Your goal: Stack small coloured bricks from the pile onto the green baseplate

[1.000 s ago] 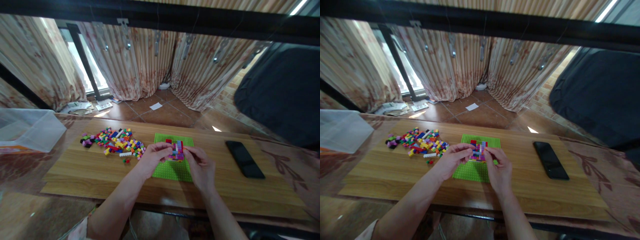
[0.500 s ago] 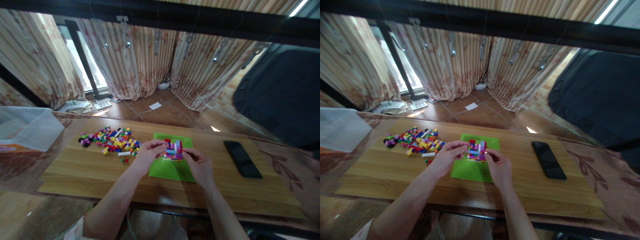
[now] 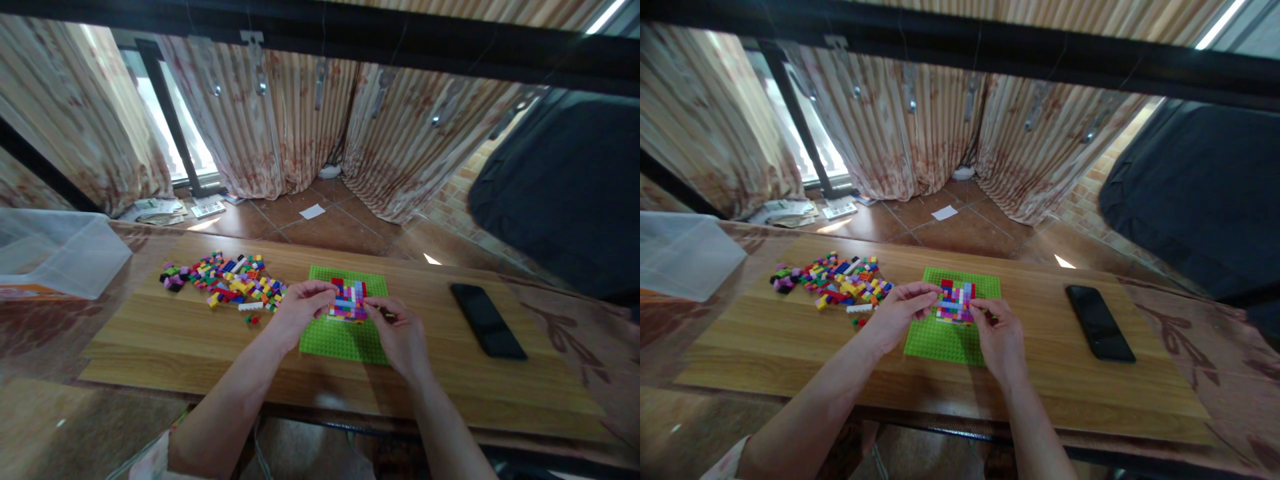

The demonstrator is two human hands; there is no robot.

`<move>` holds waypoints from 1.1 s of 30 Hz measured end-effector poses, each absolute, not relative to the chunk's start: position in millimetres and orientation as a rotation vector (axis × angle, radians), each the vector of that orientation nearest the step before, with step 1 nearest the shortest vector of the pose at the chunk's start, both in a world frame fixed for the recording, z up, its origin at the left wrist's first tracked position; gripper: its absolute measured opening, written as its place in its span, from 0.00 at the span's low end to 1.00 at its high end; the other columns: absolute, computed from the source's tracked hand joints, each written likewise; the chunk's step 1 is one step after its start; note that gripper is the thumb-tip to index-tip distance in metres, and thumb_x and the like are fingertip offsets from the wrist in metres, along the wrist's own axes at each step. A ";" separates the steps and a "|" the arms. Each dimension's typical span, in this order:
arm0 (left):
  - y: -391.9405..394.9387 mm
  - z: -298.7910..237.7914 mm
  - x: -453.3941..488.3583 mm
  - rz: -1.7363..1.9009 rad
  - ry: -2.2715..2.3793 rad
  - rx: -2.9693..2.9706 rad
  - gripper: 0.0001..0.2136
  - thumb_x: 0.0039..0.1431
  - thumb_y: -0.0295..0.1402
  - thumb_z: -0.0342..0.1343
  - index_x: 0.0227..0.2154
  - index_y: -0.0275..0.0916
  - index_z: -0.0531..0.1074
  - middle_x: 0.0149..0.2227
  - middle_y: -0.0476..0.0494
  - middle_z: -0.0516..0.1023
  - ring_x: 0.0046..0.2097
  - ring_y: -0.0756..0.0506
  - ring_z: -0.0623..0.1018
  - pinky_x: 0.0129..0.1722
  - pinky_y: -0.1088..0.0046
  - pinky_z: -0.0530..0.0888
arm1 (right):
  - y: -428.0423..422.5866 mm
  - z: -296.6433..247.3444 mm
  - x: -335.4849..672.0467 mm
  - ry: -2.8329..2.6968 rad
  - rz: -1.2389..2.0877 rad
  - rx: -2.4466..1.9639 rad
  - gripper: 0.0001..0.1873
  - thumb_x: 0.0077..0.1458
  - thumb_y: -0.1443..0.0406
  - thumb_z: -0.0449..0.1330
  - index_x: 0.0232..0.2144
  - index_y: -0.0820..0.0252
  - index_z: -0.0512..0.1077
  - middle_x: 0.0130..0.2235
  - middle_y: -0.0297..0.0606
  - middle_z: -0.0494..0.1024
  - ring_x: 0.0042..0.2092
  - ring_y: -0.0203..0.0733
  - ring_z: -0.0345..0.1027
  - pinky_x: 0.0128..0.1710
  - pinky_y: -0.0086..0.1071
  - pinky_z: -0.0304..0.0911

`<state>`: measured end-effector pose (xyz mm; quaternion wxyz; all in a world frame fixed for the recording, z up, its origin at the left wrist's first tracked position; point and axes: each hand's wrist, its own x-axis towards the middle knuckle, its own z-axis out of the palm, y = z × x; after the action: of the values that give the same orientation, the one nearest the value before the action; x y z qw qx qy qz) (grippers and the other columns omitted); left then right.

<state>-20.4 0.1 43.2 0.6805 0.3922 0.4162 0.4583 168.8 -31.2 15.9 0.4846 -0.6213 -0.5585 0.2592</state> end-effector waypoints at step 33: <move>-2.4 35.1 -10.3 1.069 1.044 0.899 0.07 0.44 0.32 0.63 0.27 0.34 0.78 0.20 0.51 0.71 0.23 0.54 0.64 0.24 0.76 0.57 | -25.1 5.5 152.8 -0.713 1.074 -1.334 0.13 0.31 0.61 0.73 0.25 0.58 0.80 0.27 0.35 0.80 0.28 0.36 0.69 0.26 0.28 0.62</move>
<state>-10.3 -2.4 35.1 0.6432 0.3946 0.4584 0.4695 152.8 -25.1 5.5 0.5999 -0.5752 -0.3078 0.4632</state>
